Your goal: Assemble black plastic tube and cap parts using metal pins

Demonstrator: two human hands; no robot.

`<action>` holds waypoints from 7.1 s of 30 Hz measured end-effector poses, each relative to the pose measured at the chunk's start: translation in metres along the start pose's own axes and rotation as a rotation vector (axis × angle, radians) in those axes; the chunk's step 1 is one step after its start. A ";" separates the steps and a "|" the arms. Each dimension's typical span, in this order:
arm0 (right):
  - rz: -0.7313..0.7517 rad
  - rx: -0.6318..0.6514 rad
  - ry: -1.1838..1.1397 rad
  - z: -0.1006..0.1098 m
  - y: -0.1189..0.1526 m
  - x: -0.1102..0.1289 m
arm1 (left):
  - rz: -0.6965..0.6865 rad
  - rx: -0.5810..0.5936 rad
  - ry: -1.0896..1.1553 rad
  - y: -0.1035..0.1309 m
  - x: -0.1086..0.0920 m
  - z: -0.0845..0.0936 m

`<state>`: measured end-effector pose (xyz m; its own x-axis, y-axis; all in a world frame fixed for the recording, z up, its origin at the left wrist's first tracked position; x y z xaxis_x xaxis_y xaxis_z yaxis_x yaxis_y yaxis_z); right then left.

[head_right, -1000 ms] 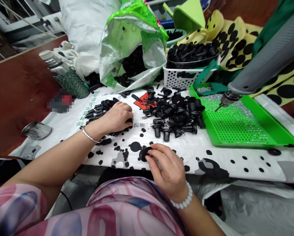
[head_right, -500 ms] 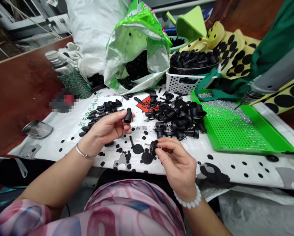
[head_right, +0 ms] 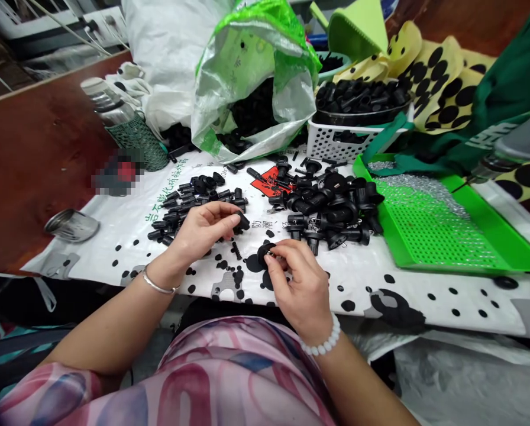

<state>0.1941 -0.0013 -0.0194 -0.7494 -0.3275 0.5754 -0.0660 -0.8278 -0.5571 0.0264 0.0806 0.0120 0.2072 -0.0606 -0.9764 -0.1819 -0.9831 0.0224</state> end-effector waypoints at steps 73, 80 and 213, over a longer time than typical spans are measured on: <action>0.397 -0.005 0.079 0.006 -0.003 0.051 | 0.242 0.133 0.393 0.072 0.024 0.003; 0.390 0.003 0.036 0.005 -0.003 0.047 | 0.351 0.159 0.497 0.074 0.032 -0.002; 0.591 0.257 -0.115 0.036 -0.021 0.055 | 0.632 0.518 0.786 0.081 0.047 -0.005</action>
<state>0.1778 -0.0181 0.0452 -0.5352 -0.7955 0.2843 0.5056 -0.5712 -0.6466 0.0267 -0.0025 -0.0312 0.4505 -0.7919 -0.4123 -0.8060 -0.5594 0.1937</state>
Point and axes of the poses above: each hand's wrist, its own y-axis away from the middle knuckle, its own z-axis out of the back of the hand, x = y × z, the point moved 4 cm from there along -y, towards the middle knuckle, and after that the axes turned 14 degrees about y, right-handed, at the moved point
